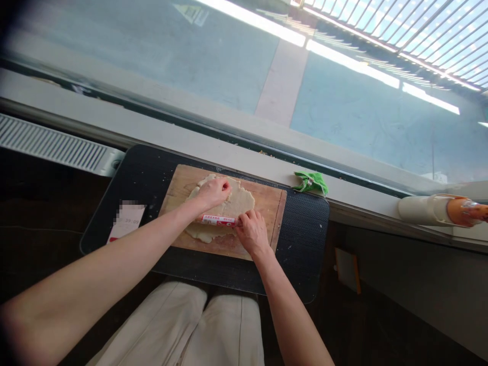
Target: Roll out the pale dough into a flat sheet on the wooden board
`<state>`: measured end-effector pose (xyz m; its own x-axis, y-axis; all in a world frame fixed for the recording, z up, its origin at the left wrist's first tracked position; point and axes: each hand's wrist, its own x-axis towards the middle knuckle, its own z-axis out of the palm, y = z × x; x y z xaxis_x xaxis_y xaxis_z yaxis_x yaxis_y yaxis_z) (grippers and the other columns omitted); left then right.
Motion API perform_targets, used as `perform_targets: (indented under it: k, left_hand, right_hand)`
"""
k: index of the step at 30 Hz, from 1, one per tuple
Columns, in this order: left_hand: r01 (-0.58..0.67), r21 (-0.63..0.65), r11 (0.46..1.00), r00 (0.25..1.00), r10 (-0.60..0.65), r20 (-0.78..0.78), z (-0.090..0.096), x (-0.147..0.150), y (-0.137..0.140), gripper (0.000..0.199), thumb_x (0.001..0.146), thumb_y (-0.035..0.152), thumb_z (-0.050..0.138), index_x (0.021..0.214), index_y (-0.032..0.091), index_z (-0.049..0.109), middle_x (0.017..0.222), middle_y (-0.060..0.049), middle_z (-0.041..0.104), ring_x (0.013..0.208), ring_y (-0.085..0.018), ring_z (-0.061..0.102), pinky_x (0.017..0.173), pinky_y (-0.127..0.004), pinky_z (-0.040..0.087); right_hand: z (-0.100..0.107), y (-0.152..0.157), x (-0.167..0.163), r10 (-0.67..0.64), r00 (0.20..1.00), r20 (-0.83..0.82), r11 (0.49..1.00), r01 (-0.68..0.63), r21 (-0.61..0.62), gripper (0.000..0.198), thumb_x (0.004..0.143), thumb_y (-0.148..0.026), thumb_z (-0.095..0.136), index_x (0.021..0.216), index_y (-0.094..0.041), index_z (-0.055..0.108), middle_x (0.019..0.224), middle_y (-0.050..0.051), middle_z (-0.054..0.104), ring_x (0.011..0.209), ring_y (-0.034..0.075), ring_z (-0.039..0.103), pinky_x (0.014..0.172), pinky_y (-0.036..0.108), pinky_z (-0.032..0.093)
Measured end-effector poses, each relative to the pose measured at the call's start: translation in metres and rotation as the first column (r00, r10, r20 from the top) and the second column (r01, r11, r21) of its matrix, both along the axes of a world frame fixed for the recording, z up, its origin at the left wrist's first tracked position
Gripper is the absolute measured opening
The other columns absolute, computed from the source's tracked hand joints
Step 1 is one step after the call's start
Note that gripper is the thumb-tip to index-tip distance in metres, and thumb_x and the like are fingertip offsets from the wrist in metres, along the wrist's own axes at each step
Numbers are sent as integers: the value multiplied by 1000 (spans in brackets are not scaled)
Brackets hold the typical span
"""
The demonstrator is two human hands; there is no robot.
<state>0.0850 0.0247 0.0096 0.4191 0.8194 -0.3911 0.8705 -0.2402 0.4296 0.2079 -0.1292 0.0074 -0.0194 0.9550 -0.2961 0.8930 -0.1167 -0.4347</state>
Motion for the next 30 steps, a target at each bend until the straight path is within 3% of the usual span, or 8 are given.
perform_targets:
  k: [3, 6, 12, 17, 24, 30]
  left_hand:
    - [51, -16, 999, 995, -53, -86, -12, 5, 6, 19, 78, 33, 53, 86, 19, 63, 83, -6, 67, 75, -20, 60, 63, -29, 40]
    - [114, -39, 993, 988, -118, -101, -16, -8, 3, 14, 76, 25, 52, 80, 19, 64, 81, -5, 67, 73, -19, 60, 62, -28, 39]
    - [83, -87, 993, 993, -90, -78, -9, -29, -1, 15, 75, 24, 51, 75, 19, 65, 72, -2, 66, 67, -15, 57, 60, -25, 37]
    - [69, -182, 981, 996, -78, -43, 0, -41, 13, 22, 73, 37, 53, 72, 19, 65, 70, -1, 66, 65, -15, 57, 58, -24, 38]
    - [102, -194, 976, 974, -137, -178, -13, -35, -5, 15, 70, 29, 53, 72, 18, 64, 69, -5, 66, 61, -17, 57, 54, -26, 35]
    - [142, -153, 978, 975, -165, -152, 11, -52, 1, 26, 79, 33, 43, 67, 20, 63, 68, -6, 64, 63, -19, 57, 58, -28, 36]
  right_hand:
    - [-9, -1, 3, 1, 1000, 15, 1000, -1, 6, 14, 83, -26, 60, 97, -23, 60, 101, 5, 56, 95, 20, 49, 86, 32, 40]
    - [-14, -4, 4, 5, 1000, 14, 1000, -5, 27, 21, 82, -24, 60, 102, -24, 60, 103, 5, 55, 97, 21, 47, 86, 32, 40]
    - [-16, -8, 3, 3, 1000, 15, 998, -4, 56, 27, 78, -18, 61, 105, -24, 59, 105, 5, 55, 99, 21, 46, 87, 32, 39]
    - [-18, -6, 4, 7, 1000, 7, 999, -7, 53, 26, 78, -18, 60, 103, -24, 60, 104, 4, 55, 98, 21, 46, 87, 32, 39]
    - [-19, -7, 2, -12, 1000, 8, 999, 12, 46, 27, 78, -18, 60, 104, -24, 60, 105, 5, 56, 99, 22, 46, 88, 33, 39]
    - [-10, 10, 11, -19, 1000, -22, 998, 20, 52, 22, 80, -19, 59, 101, -25, 63, 100, 4, 57, 94, 20, 48, 85, 31, 40]
